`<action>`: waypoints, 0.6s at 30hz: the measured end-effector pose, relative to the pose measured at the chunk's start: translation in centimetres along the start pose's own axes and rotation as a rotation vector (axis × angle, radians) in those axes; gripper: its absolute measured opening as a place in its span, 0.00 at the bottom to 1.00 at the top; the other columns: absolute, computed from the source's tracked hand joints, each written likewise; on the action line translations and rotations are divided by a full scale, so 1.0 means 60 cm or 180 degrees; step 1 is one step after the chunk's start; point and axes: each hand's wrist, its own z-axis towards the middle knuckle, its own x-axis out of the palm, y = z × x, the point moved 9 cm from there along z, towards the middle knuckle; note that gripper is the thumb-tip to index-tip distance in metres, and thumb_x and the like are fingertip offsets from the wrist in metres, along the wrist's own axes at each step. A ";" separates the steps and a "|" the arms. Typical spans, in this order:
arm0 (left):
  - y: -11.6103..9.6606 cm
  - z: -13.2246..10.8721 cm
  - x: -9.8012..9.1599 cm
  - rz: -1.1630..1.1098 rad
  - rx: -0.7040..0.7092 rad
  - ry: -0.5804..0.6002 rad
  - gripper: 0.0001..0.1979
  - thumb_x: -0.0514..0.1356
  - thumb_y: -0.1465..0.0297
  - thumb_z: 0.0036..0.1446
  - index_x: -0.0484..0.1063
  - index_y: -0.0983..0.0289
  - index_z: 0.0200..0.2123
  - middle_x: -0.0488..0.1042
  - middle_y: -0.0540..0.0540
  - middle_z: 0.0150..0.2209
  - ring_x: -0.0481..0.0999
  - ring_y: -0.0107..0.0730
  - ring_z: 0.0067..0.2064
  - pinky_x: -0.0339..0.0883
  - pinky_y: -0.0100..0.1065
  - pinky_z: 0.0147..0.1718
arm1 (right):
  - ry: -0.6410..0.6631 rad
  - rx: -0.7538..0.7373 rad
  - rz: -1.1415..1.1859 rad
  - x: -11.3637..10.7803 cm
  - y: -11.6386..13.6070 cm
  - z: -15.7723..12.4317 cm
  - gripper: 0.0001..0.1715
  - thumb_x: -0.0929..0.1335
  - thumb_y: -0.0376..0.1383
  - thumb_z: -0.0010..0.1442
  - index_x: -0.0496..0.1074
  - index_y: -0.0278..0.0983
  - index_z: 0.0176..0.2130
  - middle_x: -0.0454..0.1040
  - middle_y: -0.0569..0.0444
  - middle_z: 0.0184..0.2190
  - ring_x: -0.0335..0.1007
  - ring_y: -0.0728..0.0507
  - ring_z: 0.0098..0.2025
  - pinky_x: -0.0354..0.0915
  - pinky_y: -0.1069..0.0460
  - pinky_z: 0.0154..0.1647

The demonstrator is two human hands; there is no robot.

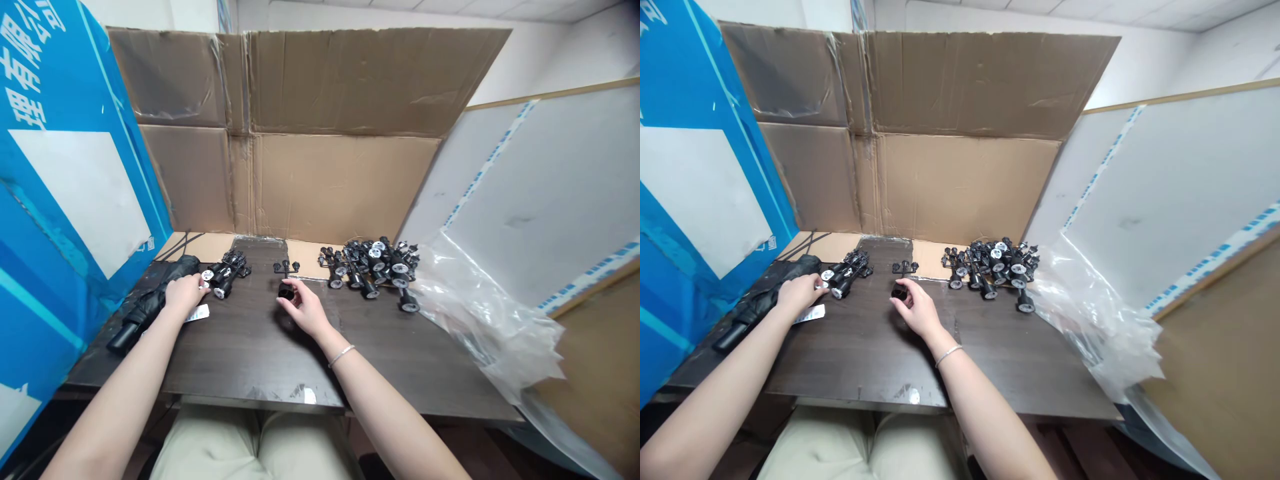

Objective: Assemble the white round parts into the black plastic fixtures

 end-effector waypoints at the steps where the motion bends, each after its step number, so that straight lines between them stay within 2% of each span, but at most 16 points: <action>1: 0.005 -0.002 -0.005 -0.0100 -0.0096 -0.0038 0.10 0.59 0.60 0.44 0.70 0.61 0.26 0.75 0.61 0.30 0.74 0.50 0.37 0.63 0.41 0.34 | 0.0006 0.0012 0.0012 0.000 0.000 0.000 0.20 0.66 0.39 0.51 0.66 0.38 0.45 0.71 0.52 0.33 0.64 0.49 0.23 0.66 0.51 0.30; 3: 0.014 -0.009 -0.022 -0.0377 -0.0279 -0.0270 0.10 0.60 0.60 0.44 0.70 0.61 0.27 0.75 0.60 0.31 0.74 0.49 0.36 0.64 0.39 0.31 | 0.0013 0.0029 0.0028 0.001 -0.001 0.001 0.20 0.66 0.40 0.51 0.65 0.37 0.45 0.70 0.52 0.33 0.64 0.49 0.23 0.66 0.51 0.30; 5: 0.008 -0.021 -0.050 -0.0789 -0.0261 -0.0708 0.11 0.60 0.61 0.44 0.70 0.61 0.29 0.74 0.59 0.32 0.74 0.45 0.35 0.65 0.37 0.31 | 0.0010 0.0040 0.0039 0.000 -0.002 0.001 0.21 0.66 0.40 0.51 0.65 0.37 0.45 0.71 0.52 0.34 0.64 0.49 0.24 0.66 0.51 0.31; 7: -0.027 -0.036 -0.074 -0.1427 0.0161 -0.1060 0.11 0.60 0.62 0.45 0.70 0.62 0.31 0.74 0.56 0.33 0.74 0.39 0.34 0.67 0.36 0.32 | -0.0008 0.0033 0.0064 -0.001 -0.001 0.002 0.21 0.66 0.40 0.52 0.65 0.37 0.46 0.71 0.52 0.35 0.64 0.49 0.24 0.66 0.52 0.32; 9: -0.084 -0.052 -0.085 -0.2242 0.0809 -0.1090 0.11 0.60 0.64 0.46 0.69 0.63 0.33 0.74 0.55 0.36 0.74 0.33 0.34 0.68 0.33 0.35 | -0.0030 0.0026 0.0105 -0.003 -0.001 0.002 0.22 0.66 0.40 0.52 0.65 0.37 0.47 0.71 0.51 0.36 0.63 0.50 0.24 0.66 0.52 0.32; 12: -0.174 -0.078 -0.085 -0.2986 0.1551 -0.0935 0.15 0.61 0.66 0.46 0.67 0.63 0.39 0.73 0.54 0.37 0.74 0.31 0.35 0.70 0.34 0.38 | -0.0049 0.0012 0.0153 -0.005 -0.001 0.002 0.23 0.66 0.40 0.53 0.64 0.37 0.48 0.71 0.51 0.36 0.64 0.50 0.23 0.66 0.52 0.32; 15: -0.230 -0.101 -0.074 -0.3367 0.1870 -0.1004 0.22 0.63 0.70 0.45 0.63 0.63 0.45 0.72 0.55 0.39 0.74 0.30 0.37 0.72 0.35 0.38 | -0.0056 -0.0034 0.0202 -0.005 0.000 0.002 0.23 0.65 0.39 0.53 0.63 0.38 0.49 0.71 0.50 0.39 0.65 0.50 0.24 0.67 0.52 0.32; 18: -0.249 -0.119 -0.061 -0.3534 0.1981 -0.1176 0.20 0.60 0.73 0.48 0.64 0.63 0.46 0.69 0.56 0.41 0.74 0.30 0.39 0.72 0.35 0.39 | -0.0053 -0.0021 0.0260 -0.005 -0.001 0.002 0.24 0.65 0.38 0.53 0.63 0.38 0.50 0.71 0.50 0.40 0.67 0.50 0.26 0.68 0.52 0.33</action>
